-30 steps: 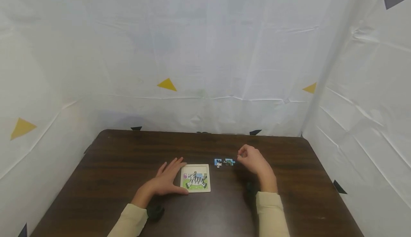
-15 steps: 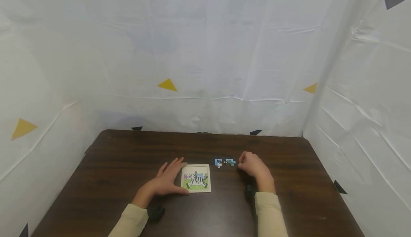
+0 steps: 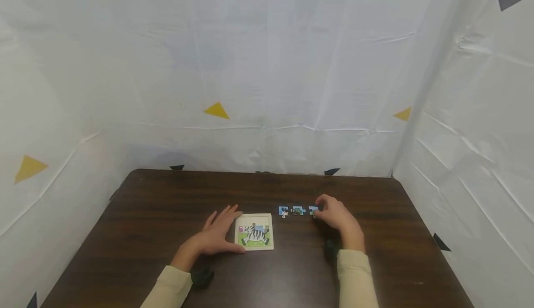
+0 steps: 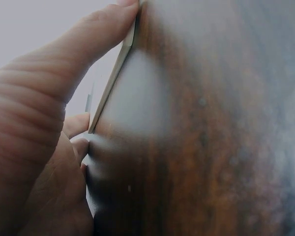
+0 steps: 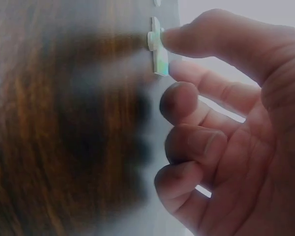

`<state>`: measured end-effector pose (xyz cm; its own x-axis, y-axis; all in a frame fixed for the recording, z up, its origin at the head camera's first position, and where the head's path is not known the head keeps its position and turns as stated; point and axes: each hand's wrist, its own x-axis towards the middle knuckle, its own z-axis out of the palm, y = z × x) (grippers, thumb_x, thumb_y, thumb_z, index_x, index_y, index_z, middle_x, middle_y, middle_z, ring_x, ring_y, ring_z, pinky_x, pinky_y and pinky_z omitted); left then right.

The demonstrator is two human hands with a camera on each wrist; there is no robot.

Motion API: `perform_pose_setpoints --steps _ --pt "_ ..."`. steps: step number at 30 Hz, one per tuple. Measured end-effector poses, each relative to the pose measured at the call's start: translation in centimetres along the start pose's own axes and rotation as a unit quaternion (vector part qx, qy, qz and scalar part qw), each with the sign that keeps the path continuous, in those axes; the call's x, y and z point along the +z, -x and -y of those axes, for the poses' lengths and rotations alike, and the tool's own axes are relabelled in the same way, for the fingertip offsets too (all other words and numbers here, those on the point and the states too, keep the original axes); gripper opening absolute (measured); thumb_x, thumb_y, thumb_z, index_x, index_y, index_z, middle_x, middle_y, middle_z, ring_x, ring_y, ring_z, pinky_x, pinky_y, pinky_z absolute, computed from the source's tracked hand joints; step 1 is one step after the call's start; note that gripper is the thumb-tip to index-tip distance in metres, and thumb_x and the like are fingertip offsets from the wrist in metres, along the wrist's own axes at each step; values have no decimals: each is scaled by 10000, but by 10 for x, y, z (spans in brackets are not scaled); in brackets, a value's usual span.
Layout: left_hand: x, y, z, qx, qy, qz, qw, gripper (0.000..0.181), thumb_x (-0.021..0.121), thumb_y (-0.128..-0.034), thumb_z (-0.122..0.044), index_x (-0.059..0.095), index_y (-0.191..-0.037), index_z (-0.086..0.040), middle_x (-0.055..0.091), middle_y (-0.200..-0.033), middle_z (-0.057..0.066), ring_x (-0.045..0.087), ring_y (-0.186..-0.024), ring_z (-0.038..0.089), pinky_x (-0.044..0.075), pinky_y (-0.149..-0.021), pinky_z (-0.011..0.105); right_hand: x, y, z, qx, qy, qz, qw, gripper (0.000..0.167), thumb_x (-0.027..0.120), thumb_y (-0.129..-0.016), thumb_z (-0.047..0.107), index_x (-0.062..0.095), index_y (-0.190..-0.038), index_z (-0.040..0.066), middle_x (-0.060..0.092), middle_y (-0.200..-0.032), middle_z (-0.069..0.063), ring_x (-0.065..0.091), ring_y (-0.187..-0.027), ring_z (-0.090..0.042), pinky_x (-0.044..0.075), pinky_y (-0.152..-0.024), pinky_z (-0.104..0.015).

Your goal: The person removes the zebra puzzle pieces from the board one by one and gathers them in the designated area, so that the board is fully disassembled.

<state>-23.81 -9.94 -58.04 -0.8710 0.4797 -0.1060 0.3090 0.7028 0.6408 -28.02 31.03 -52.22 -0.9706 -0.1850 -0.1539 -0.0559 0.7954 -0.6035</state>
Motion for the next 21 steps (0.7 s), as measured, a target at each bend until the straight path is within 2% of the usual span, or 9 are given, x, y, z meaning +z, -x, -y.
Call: perform_pose_setpoints --steps 13,21 --pt "0 0 -1 11 100 2 9999 1213 866 -770 -712 295 -1715 -211 119 -1832 24 61 -1708 294 -28 -1329 650 2 0 -4 -1 -92 100 9999 324 726 -1002 171 644 -1270 9 625 -794 -63 532 -664 -188 430 -617 -341" --pt "0 -3 -1 23 73 24 10000 1206 882 -772 -686 297 -1715 -213 120 -1832 30 60 -1708 307 -36 -1325 658 0 1 -5 -222 -321 -333 9987 296 650 -1087 207 633 -1321 26 672 -900 -102 564 -740 -198 457 -695 -359"
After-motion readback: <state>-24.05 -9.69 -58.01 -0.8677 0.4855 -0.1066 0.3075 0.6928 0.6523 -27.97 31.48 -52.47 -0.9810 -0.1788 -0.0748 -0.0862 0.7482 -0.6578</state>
